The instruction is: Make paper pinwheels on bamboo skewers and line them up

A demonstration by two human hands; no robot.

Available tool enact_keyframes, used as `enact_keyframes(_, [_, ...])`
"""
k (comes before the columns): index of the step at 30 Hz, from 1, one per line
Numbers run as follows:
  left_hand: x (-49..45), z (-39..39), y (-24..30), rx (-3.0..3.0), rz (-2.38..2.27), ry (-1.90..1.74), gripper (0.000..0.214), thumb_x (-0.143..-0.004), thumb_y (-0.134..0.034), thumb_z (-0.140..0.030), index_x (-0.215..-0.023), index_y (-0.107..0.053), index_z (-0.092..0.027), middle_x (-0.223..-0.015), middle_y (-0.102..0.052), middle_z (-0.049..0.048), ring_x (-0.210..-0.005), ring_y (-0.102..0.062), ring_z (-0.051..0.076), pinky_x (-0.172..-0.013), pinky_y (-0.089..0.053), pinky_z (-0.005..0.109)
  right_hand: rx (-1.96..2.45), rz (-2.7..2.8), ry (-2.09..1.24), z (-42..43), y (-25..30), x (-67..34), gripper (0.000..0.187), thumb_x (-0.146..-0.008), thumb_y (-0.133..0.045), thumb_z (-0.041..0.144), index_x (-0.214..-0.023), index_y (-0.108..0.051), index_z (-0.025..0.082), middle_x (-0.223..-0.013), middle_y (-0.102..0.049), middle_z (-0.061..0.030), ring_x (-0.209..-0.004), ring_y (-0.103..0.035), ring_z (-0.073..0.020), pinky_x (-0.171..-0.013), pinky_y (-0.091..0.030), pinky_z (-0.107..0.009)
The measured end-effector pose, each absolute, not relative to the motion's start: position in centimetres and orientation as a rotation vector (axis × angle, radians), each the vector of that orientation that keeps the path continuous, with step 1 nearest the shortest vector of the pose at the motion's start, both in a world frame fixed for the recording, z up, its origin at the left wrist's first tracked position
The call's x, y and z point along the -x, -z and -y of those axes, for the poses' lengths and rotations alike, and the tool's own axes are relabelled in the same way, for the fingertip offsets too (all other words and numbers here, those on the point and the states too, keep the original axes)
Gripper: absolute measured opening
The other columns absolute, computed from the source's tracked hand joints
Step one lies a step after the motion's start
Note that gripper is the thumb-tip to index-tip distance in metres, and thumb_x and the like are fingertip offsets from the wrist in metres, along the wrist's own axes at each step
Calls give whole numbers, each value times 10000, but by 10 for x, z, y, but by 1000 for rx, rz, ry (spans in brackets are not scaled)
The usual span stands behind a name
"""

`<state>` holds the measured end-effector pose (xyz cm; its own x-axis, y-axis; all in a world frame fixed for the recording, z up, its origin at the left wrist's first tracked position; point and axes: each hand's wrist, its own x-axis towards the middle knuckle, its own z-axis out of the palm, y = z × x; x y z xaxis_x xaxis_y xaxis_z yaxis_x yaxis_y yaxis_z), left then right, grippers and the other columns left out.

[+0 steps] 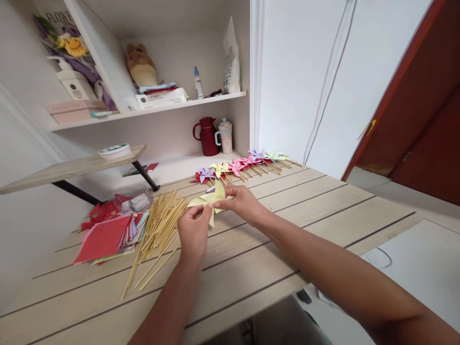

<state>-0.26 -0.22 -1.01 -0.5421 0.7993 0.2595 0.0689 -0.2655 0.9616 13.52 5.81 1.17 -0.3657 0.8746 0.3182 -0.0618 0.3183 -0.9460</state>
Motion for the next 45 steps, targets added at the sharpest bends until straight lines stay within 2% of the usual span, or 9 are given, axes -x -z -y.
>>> enact_keyframes(5, [-1,1,14,-1038,-1478,-1895,257,-684,-818,-382,-790,-779,-150,-829,-732,58,-750,-652,174,-701,-493,278,907,1597,-1217,-56,-10,-134,319,-619,-841,429,-634,-643,180,-695,-660,6,-695,-583,-163,-696,-434,-296])
enact_keyframes(9, [0,-1,19,-1062,-1472,-1920,263,-690,-818,-395,-802,-781,-160,-882,-730,65,-812,-657,186,-754,-501,290,937,1612,-1179,-56,-9,-133,338,-626,-833,441,-610,-615,184,-606,-594,35,-634,-527,-139,-641,-386,-273])
enact_keyframes(16, [-1,4,7,-1084,-1362,-1791,248,-700,-807,-359,-840,-743,-164,-795,-688,23,-753,-618,157,-697,-468,258,838,1495,-1347,-59,-6,-133,307,-605,-847,405,-627,-640,180,-652,-659,6,-660,-575,-158,-636,-433,-286])
enact_keyframes(20, [0,5,1,-1088,-1329,-1798,261,-655,-834,-326,-840,-737,-169,-836,-690,24,-789,-626,153,-743,-480,262,825,1490,-1330,-60,-9,-135,256,-615,-829,375,-654,-674,175,-678,-691,3,-685,-607,-167,-679,-465,-301])
enact_keyframes(26, [5,4,-2,-1012,-1300,-1789,331,-604,-875,-349,-833,-745,-149,-835,-712,43,-810,-642,167,-785,-503,294,873,1537,-1271,-58,-14,-139,239,-623,-807,365,-665,-678,169,-670,-668,8,-671,-587,-156,-692,-434,-300])
enact_keyframes(34, [6,6,-4,-1023,-1272,-1689,353,-593,-900,-376,-819,-779,-133,-837,-762,83,-790,-673,179,-793,-516,309,858,1621,-1240,-58,-10,-139,168,-666,-791,319,-724,-728,174,-764,-712,-17,-762,-617,-184,-747,-471,-319])
enact_keyframes(45, [6,6,-6,-949,-1304,-1722,333,-573,-896,-348,-794,-783,-125,-810,-770,83,-777,-698,195,-786,-540,326,874,1629,-1284,-55,-12,-139,186,-669,-790,331,-700,-708,167,-702,-663,0,-701,-566,-157,-693,-410,-293])
